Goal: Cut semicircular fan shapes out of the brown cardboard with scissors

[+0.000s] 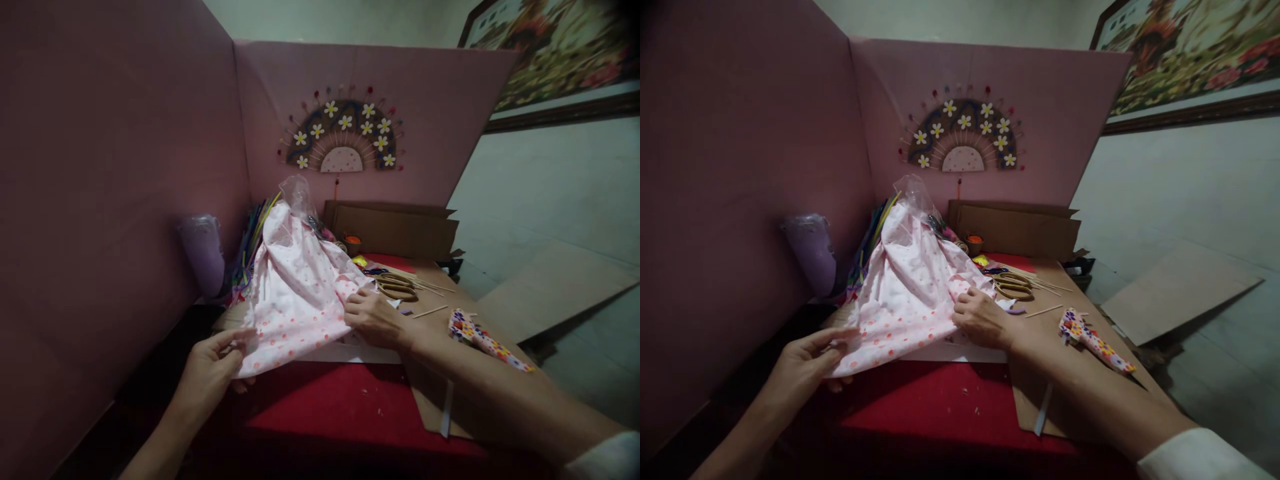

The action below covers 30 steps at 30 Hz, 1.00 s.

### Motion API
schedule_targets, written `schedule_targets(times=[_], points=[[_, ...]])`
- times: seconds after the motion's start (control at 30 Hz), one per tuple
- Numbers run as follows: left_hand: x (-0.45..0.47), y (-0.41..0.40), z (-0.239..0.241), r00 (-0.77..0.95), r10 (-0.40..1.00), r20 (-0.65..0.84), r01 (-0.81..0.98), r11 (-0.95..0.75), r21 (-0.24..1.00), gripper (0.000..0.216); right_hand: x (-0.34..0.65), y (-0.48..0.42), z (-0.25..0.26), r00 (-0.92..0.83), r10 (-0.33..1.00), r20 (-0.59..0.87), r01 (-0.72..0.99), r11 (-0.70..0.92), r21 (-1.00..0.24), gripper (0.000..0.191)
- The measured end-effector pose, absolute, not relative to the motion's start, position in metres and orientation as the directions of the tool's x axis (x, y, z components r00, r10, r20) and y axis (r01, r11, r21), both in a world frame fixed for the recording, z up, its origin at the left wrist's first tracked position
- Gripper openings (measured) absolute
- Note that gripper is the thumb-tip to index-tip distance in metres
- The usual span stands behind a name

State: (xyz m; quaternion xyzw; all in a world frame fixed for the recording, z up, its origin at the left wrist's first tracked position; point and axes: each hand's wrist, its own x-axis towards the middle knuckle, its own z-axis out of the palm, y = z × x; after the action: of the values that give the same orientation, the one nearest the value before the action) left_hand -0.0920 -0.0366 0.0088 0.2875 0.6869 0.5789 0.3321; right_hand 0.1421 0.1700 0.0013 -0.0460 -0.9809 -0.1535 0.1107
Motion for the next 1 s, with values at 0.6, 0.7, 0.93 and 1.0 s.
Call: schedule_targets(times=[0.6,0.7,0.93,1.0], points=[[-0.057,-0.023,-0.028,0.142,0.753,0.643,0.953,-0.281,0.118,0.028,0.110,0.168,0.007,-0.919,0.189,0.347,0.218,0.975,0.045,0.039],[-0.043,-0.013,-0.035,0.257,0.825,0.503,0.940,-0.335,0.068,0.041,0.094,0.180,0.006,-0.918,0.293,0.267,0.333,0.935,0.122,0.044],[-0.047,-0.014,-0.051,0.264,0.869,0.418,0.949,-0.313,0.051,0.060,0.084,0.195,0.007,-0.819,0.478,0.316,0.525,0.848,0.077,0.017],[-0.048,-0.015,-0.051,0.265,0.870,0.416,0.951,-0.307,0.037,0.058,0.086,0.200,0.006,-0.790,0.529,0.308,0.566,0.823,0.037,0.019]])
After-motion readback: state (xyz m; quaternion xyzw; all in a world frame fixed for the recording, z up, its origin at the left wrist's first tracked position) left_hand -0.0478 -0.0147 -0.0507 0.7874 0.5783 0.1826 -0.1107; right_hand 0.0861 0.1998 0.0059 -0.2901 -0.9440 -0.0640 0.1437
